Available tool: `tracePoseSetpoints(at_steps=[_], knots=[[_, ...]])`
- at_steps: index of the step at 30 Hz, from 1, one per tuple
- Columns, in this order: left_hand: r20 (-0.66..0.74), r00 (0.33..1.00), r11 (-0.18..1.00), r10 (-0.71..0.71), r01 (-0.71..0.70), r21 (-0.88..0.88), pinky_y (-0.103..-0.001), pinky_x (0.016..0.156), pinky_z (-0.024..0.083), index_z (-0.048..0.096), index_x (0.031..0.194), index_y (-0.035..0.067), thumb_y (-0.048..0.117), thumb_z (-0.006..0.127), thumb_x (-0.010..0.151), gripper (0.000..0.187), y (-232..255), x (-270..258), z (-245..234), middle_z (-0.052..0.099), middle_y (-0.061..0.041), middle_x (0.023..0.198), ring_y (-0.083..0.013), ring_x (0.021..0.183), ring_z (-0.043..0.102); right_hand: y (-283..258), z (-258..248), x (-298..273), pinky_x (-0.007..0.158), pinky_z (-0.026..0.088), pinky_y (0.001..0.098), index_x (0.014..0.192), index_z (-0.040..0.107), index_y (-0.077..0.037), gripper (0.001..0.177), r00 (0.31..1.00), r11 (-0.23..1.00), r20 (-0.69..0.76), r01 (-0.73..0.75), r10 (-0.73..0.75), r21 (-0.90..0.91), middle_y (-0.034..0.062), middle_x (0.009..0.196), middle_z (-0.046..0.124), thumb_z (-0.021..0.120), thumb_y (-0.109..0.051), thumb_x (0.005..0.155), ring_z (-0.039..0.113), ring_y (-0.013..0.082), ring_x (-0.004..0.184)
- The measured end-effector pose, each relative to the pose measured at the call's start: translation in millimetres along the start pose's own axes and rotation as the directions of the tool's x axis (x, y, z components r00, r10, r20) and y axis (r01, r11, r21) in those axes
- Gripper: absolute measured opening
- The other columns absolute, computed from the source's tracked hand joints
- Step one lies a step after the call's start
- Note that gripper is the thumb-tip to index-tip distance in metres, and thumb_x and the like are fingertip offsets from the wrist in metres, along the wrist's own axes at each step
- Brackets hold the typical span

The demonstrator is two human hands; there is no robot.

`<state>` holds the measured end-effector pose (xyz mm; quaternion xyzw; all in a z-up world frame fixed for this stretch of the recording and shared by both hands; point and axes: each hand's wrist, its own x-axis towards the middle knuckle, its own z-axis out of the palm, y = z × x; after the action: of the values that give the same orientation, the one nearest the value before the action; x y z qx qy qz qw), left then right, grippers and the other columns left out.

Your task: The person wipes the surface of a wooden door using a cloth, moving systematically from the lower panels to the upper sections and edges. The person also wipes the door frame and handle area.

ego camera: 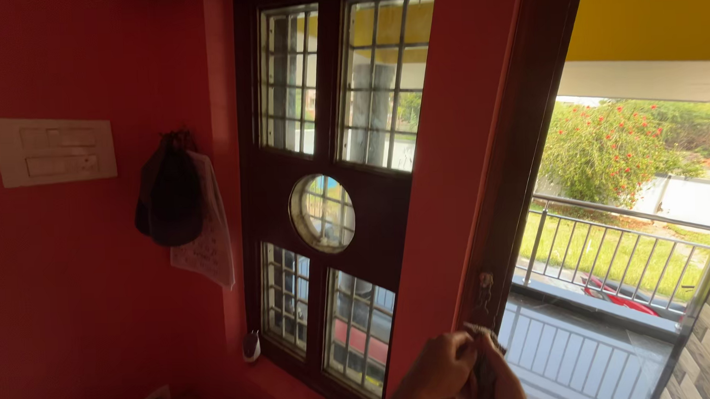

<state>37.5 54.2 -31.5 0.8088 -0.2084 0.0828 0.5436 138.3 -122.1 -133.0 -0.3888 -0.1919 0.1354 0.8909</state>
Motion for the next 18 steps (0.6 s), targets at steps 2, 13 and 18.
tracePoseSetpoints(at_steps=[2,13,18], knots=[[0.055,0.992,0.993,-0.112,0.113,-0.022,-0.039,0.082,0.057,0.07,0.112,0.001,0.027,0.055,0.104,0.031,-12,4,-1,0.075,-0.017,0.099,-0.0283,0.093,0.076,11,-32,29,0.071,0.055,0.0371,0.129,0.061,-0.01,0.045,0.999,0.999,-0.042,-0.027,0.029,0.039,0.0107,0.1,0.071,0.045,-0.045,0.107,0.069,0.023,0.086],[-0.164,0.981,0.994,-0.107,0.111,0.018,-0.035,0.074,0.055,0.068,0.103,0.007,0.032,0.056,0.104,0.027,-30,43,15,0.074,-0.011,0.086,-0.0187,0.082,0.074,10,-101,64,0.104,0.049,0.0391,0.141,0.053,-0.001,0.058,0.981,0.986,-0.189,-0.005,0.037,0.168,0.0168,0.132,0.067,0.04,-0.042,0.102,0.065,0.0258,0.119],[-0.208,0.978,0.999,-0.019,0.027,0.034,-0.028,0.067,0.057,0.064,0.092,0.007,0.033,0.073,0.099,0.029,-17,38,22,0.072,-0.007,0.079,-0.0136,0.073,0.073,-8,-107,65,0.1,0.053,0.0398,0.136,0.058,0.002,0.056,0.973,0.995,-0.227,-0.014,0.035,0.095,0.0196,0.125,0.07,0.044,-0.04,0.102,0.068,0.028,0.113]])
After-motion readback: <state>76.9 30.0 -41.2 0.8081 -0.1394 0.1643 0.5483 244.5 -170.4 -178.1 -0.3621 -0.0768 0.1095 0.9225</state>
